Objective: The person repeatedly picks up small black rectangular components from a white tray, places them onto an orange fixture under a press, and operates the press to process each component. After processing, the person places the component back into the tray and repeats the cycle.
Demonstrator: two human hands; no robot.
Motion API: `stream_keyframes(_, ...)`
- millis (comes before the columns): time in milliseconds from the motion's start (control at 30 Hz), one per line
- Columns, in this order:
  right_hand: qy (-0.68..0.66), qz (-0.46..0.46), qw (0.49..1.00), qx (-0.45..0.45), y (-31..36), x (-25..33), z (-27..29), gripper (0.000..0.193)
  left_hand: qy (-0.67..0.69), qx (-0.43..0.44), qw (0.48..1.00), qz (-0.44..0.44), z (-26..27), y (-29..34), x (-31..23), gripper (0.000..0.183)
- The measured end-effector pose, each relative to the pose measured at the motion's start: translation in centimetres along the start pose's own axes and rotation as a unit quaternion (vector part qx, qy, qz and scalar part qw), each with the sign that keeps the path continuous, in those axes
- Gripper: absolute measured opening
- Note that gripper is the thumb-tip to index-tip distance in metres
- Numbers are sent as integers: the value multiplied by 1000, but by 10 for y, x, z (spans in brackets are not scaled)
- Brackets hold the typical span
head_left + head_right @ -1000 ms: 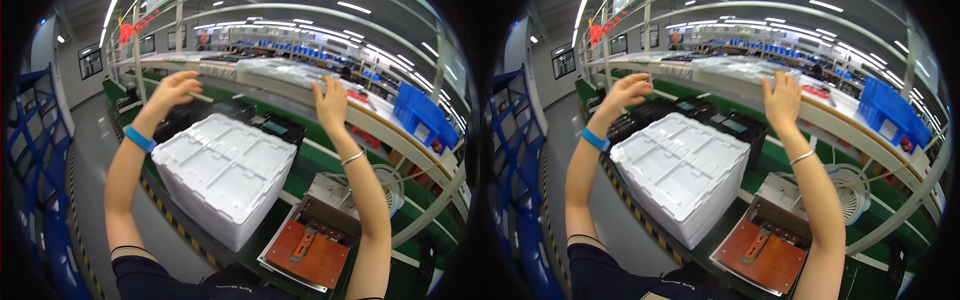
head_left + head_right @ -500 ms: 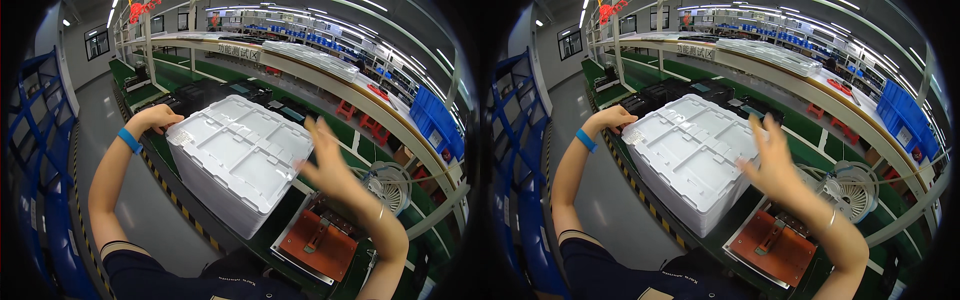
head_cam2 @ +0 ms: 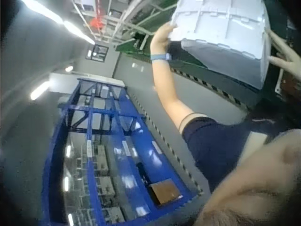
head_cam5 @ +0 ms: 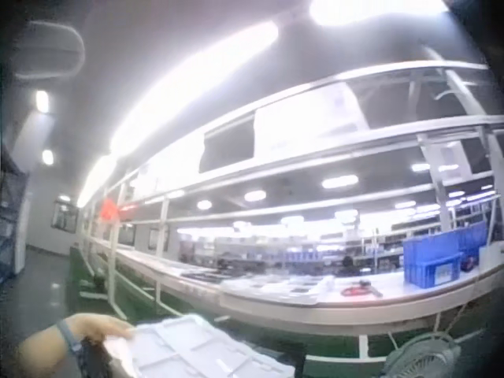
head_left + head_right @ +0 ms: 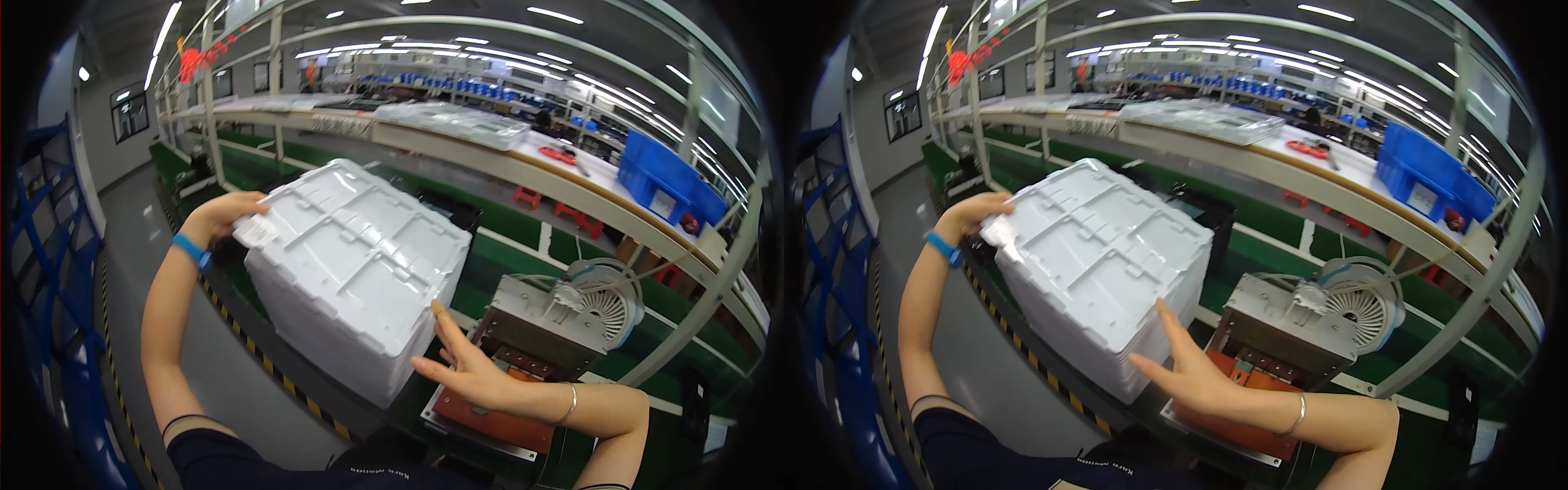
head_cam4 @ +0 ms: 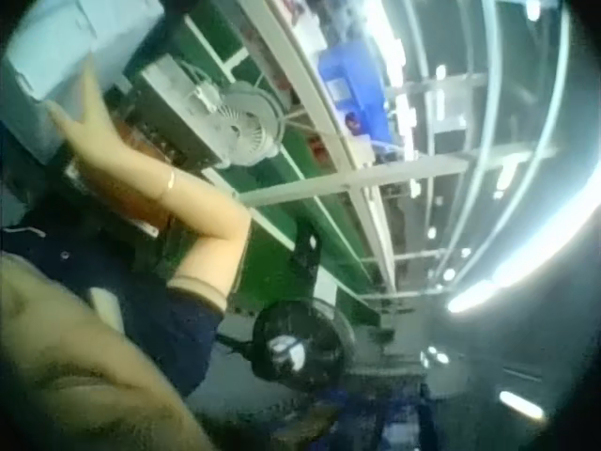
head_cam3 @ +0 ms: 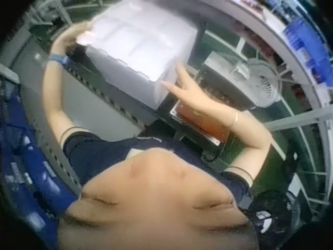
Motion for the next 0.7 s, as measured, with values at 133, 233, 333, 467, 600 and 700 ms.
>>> stream_keyframes(133,3,11,1000,8,25,21,12,90,11,-26,991,-132,30,80,-36,48)
stream_keyframes(233,59,37,998,1,35,27,19,82,64,-54,982,-172,59,125,-53,50)
stream_keyframes(333,70,50,996,12,39,33,21,76,90,-105,972,-187,71,138,-82,47)
stream_keyframes(467,68,73,994,52,43,44,15,71,163,-95,962,-195,78,88,-113,35)
stream_keyframes(600,61,93,992,52,61,47,19,63,248,-102,934,-236,-5,-29,-154,27)
stream_keyframes(700,102,105,987,67,71,49,20,56,349,-77,898,-255,-97,-104,-190,28)
Point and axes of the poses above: each hand's wrist, its own y-axis away from the middle knuckle, its own z-axis out of the back of the hand, x = y × z, the point moved 6 cm from there along -y, towards the middle knuckle, and after that the axes turned 7 degrees about z, right-handed, at the moved point
